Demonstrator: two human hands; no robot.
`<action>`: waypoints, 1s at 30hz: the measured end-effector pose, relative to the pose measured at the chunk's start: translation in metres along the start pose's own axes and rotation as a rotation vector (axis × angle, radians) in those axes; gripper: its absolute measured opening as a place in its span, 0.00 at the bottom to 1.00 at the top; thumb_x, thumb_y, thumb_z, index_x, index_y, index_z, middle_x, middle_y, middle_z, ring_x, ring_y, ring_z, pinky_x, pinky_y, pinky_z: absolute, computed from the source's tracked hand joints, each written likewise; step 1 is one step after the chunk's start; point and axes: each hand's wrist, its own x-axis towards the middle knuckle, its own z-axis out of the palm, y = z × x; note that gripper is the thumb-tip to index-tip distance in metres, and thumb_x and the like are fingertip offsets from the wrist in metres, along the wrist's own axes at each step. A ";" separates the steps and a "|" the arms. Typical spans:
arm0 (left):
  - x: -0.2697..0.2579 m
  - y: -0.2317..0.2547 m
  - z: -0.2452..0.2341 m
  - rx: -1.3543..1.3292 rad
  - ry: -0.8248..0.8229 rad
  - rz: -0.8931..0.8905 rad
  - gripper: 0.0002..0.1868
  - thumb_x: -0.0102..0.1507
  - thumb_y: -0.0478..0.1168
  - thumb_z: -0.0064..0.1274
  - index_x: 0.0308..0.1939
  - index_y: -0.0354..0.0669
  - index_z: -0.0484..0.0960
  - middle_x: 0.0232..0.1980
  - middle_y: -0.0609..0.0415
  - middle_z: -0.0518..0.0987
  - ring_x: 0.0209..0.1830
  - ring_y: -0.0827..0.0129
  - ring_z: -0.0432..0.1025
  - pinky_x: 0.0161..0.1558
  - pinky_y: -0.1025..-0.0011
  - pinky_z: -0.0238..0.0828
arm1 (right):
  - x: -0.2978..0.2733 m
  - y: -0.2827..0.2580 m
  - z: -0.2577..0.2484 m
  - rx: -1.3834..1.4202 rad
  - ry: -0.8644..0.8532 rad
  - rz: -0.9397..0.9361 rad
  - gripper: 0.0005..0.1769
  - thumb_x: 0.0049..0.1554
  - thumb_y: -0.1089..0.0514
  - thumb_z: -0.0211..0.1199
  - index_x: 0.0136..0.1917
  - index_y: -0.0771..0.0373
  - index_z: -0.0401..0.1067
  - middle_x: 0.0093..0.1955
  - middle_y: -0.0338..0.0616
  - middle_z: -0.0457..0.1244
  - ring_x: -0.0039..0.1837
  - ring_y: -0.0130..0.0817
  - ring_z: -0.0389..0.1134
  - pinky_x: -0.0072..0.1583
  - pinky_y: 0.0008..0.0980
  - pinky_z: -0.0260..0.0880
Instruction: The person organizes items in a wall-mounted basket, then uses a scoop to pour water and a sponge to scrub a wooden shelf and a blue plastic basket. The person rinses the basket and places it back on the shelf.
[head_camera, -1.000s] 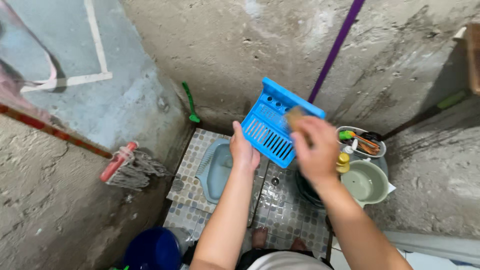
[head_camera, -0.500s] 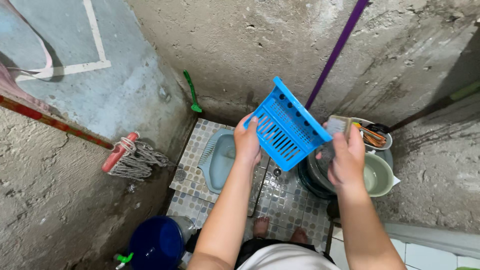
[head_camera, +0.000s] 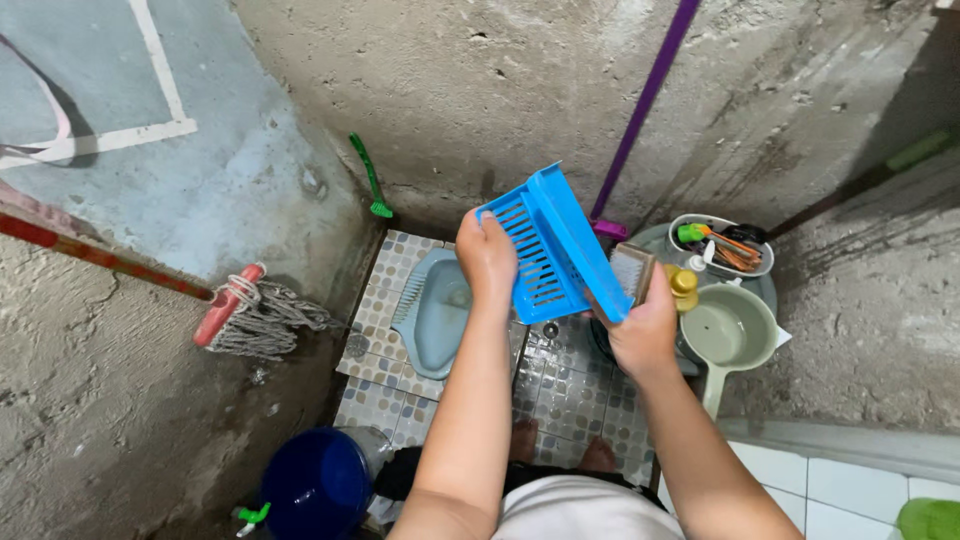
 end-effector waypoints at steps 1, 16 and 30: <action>0.000 0.000 0.000 0.026 -0.010 -0.005 0.13 0.67 0.37 0.43 0.47 0.35 0.82 0.41 0.44 0.84 0.43 0.60 0.79 0.49 0.60 0.74 | -0.003 0.002 -0.001 0.016 -0.003 0.009 0.29 0.55 0.70 0.68 0.65 0.63 0.59 0.53 0.44 0.67 0.49 0.34 0.73 0.44 0.33 0.79; -0.019 -0.028 0.041 -0.471 -0.309 -0.321 0.13 0.71 0.37 0.43 0.50 0.31 0.81 0.42 0.49 0.83 0.37 0.68 0.77 0.42 0.67 0.77 | -0.030 0.008 -0.039 0.030 0.067 -0.031 0.35 0.54 0.71 0.68 0.71 0.64 0.57 0.55 0.44 0.66 0.50 0.31 0.71 0.46 0.30 0.75; -0.027 -0.005 0.035 -0.894 -0.673 -0.678 0.11 0.69 0.36 0.45 0.50 0.34 0.80 0.46 0.45 0.84 0.44 0.59 0.80 0.48 0.61 0.80 | -0.035 0.000 -0.078 -0.085 0.003 0.064 0.34 0.54 0.69 0.66 0.70 0.65 0.57 0.56 0.44 0.66 0.51 0.31 0.72 0.45 0.31 0.78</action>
